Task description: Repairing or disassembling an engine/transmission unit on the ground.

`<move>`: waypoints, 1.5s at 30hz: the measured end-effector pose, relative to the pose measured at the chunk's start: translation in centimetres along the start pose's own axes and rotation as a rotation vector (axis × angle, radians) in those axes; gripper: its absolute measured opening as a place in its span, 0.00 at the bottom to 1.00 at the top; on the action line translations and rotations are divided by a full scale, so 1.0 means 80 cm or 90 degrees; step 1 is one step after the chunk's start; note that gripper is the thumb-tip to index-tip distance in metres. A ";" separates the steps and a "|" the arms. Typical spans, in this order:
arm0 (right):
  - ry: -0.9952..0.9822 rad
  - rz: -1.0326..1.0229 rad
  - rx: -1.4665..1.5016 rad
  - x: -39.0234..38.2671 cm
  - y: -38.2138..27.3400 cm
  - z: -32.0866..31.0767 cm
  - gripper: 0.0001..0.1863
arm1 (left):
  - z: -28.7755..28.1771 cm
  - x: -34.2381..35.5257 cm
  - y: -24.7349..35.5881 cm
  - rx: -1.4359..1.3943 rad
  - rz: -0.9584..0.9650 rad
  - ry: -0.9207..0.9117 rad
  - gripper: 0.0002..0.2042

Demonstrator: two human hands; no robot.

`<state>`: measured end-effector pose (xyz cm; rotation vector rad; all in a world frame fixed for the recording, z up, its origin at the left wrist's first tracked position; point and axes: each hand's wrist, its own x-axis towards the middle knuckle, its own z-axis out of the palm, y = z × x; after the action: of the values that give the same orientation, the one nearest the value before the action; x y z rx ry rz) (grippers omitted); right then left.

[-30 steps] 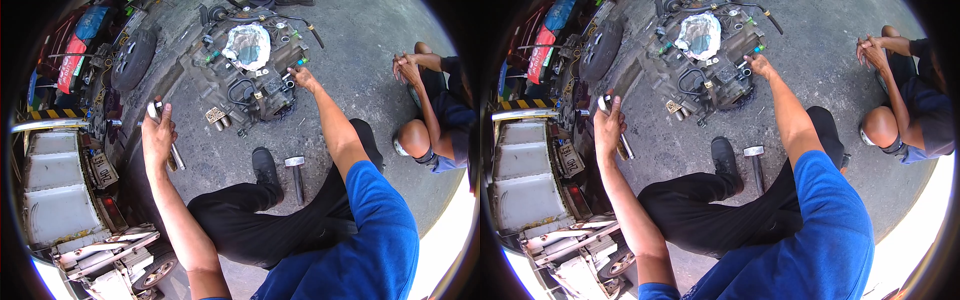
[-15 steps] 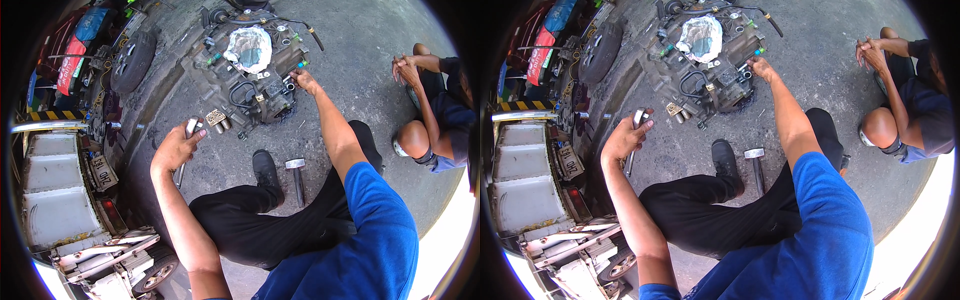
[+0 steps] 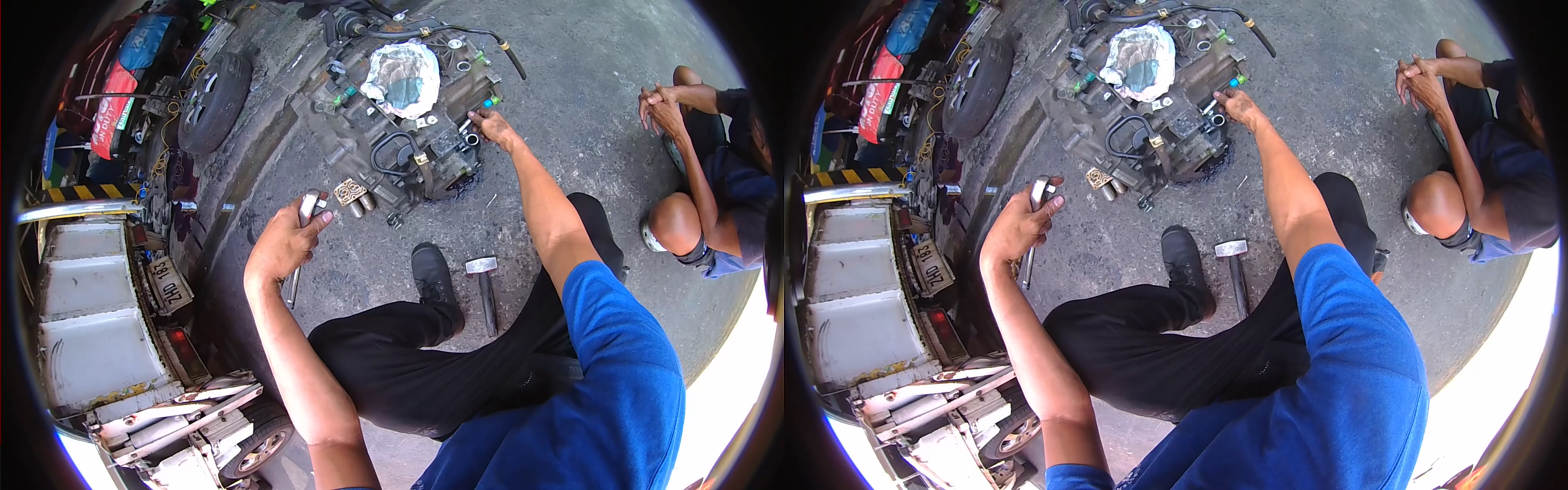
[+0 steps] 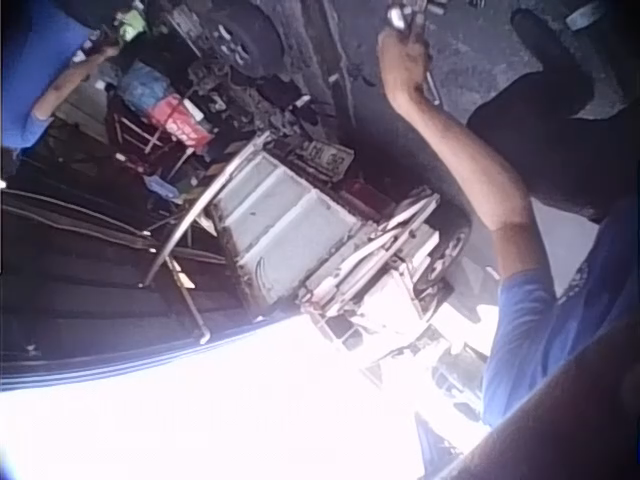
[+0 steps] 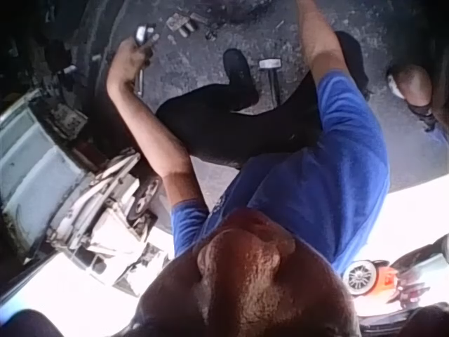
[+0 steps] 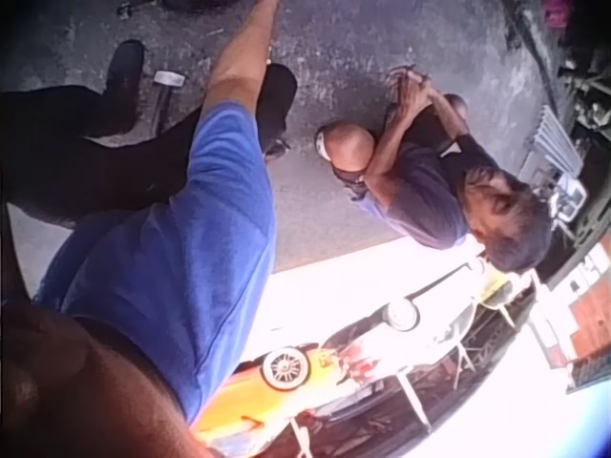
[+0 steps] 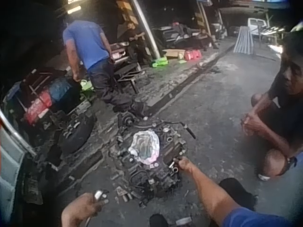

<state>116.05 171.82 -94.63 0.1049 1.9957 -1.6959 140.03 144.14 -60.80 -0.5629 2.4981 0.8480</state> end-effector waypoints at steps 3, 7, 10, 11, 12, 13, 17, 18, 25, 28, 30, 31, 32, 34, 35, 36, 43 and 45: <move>-0.016 -0.071 0.101 -0.001 0.000 0.000 0.16 | 0.000 -0.001 0.001 0.014 0.003 0.002 0.18; -0.027 -0.033 -0.007 -0.002 -0.005 -0.006 0.18 | 0.001 0.002 0.003 0.023 -0.023 0.001 0.18; -0.002 -0.033 0.057 -0.007 -0.008 -0.005 0.19 | 0.001 0.005 0.004 0.024 -0.013 0.005 0.19; -0.014 -0.086 0.075 -0.008 -0.009 -0.006 0.19 | 0.001 0.004 0.004 0.013 -0.014 -0.004 0.21; -0.022 -0.075 0.074 -0.009 -0.009 -0.007 0.19 | 0.002 0.004 0.004 0.033 -0.012 0.011 0.21; -0.012 -0.022 0.054 -0.010 -0.008 -0.005 0.19 | 0.002 0.004 0.003 0.033 -0.004 0.010 0.21; -0.017 -0.008 -0.073 0.003 -0.003 -0.013 0.19 | 0.002 0.008 -0.004 0.015 0.006 -0.007 0.21; -0.014 -0.079 -0.030 0.005 0.001 -0.009 0.20 | 0.001 0.010 -0.006 0.018 0.021 -0.014 0.21; 0.057 -0.028 -0.111 0.007 0.000 -0.001 0.18 | -0.007 0.012 -0.021 0.102 0.103 0.014 0.20; -0.032 -0.081 0.022 0.006 0.002 -0.002 0.15 | -0.010 0.009 -0.021 0.150 0.108 0.021 0.21; -0.059 -0.079 0.039 0.010 0.005 -0.003 0.15 | -0.009 0.007 -0.020 0.162 0.120 0.047 0.19; -0.034 -0.048 0.020 0.013 0.007 -0.003 0.16 | -0.009 0.006 -0.021 0.176 0.151 0.062 0.18; -0.039 -0.062 -0.014 0.017 0.009 -0.003 0.17 | -0.009 0.006 -0.022 0.160 0.134 0.049 0.17; 0.013 -0.035 -0.078 0.021 0.015 -0.002 0.19 | -0.012 0.008 -0.025 0.134 0.112 0.001 0.17; 0.020 -0.026 -0.069 0.023 0.016 -0.002 0.18 | -0.013 0.008 -0.028 0.121 0.129 -0.013 0.17; 0.011 -0.085 -0.023 0.023 0.019 -0.002 0.18 | -0.011 0.007 -0.030 0.132 0.088 0.003 0.17; -0.084 0.010 -0.098 0.022 0.014 -0.005 0.13 | -0.005 0.007 -0.034 0.136 0.049 0.013 0.19; -0.077 -0.104 0.044 0.023 0.016 -0.004 0.14 | -0.006 0.006 -0.034 0.154 0.057 0.023 0.20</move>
<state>114.89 171.90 -96.54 -0.1368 1.9013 -1.8263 140.84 141.71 -61.97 -0.3912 2.6256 0.5585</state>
